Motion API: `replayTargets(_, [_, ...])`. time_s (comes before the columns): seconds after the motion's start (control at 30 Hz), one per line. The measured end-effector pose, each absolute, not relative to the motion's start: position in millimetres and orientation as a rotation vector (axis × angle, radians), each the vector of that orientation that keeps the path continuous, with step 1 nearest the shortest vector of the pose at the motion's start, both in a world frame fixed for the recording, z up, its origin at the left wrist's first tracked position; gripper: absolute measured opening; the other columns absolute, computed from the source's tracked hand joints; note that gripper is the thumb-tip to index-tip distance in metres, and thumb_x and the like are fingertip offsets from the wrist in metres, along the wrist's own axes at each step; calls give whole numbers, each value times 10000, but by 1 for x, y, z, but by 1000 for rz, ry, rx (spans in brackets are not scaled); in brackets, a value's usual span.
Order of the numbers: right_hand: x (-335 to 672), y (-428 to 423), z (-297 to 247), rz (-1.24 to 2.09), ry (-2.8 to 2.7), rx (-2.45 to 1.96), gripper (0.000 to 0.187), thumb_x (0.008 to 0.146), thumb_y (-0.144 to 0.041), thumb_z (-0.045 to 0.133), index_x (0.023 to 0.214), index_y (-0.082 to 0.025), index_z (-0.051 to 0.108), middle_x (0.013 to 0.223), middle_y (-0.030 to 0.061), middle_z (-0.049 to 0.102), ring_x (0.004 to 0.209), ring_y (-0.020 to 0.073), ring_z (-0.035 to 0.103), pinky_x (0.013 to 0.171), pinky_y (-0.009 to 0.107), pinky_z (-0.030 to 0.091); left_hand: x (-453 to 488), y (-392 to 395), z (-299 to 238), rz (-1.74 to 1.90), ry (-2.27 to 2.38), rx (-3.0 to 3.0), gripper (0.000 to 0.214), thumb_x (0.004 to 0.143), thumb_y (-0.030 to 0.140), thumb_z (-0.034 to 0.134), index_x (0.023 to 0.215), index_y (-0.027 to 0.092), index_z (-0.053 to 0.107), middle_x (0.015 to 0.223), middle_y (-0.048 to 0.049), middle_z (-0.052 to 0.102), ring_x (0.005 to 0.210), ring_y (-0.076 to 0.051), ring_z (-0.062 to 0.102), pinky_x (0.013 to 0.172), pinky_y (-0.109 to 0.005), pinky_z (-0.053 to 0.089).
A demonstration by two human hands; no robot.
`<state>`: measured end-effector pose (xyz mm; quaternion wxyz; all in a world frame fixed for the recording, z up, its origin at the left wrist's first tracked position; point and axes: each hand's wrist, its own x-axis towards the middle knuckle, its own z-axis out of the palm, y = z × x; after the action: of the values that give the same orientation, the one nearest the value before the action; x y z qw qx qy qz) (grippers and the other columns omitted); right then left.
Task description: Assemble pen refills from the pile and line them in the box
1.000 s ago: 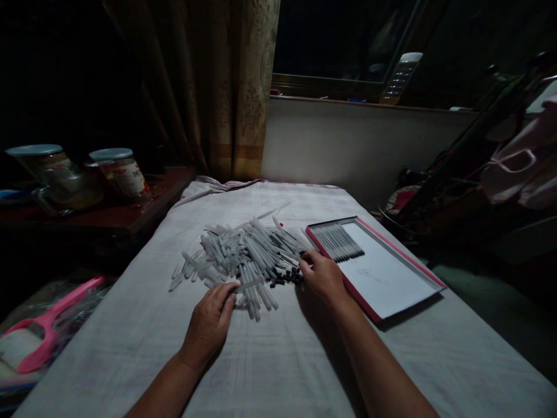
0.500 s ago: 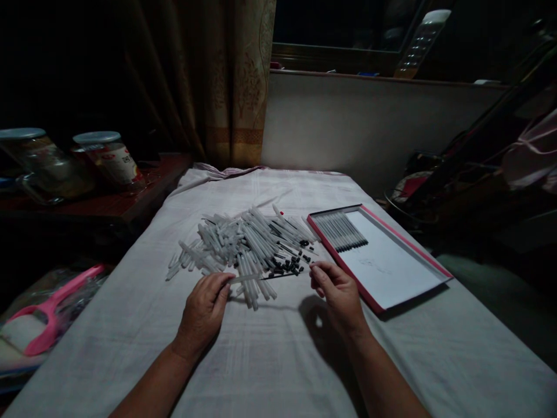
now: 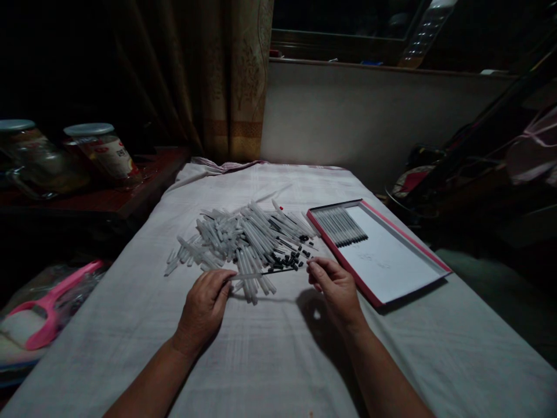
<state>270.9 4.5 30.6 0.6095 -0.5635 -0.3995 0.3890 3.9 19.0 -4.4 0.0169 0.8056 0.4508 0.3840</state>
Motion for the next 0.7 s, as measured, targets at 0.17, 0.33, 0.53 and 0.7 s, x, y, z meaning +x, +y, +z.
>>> replayTargets(0.17, [269, 4, 28, 887, -952, -1323, 290, 671, -446, 739, 763, -171, 722, 627, 18, 641, 513, 123, 535, 430, 223, 396, 5, 17, -4, 1112, 1381, 2551, 208, 947, 240, 477, 1078, 212, 636, 958, -62, 726, 890, -214, 667, 802, -357, 526])
replayTargets(0.33, [255, 0, 18, 989, -1240, -1258, 275, 787, -389, 633, 921, -182, 754, 761, 47, 711, 603, 142, 615, 567, 268, 508, 9, 14, -1, 1097, 1309, 2580, 231, 960, 262, 470, 1108, 207, 639, 958, -72, 730, 876, -210, 672, 798, -353, 521])
replayTargets(0.53, [249, 14, 15, 723, -1790, -1412, 411, 843, -188, 539, 1238, -213, 650, 998, 72, 711, 862, 182, 659, 747, 294, 511, 8, 15, -4, 1155, 1371, 2450, 235, 964, 298, 460, 1080, 207, 642, 944, -65, 731, 856, -205, 677, 795, -347, 534])
replayTargets(0.7, [241, 34, 18, 425, -2205, -1696, 257, 897, -238, 542, 1074, -254, 727, 1003, 63, 677, 844, 183, 649, 723, 264, 466, 7, 17, -8, 1169, 1390, 2379, 234, 958, 304, 461, 1053, 203, 649, 925, -64, 727, 859, -206, 678, 796, -342, 548])
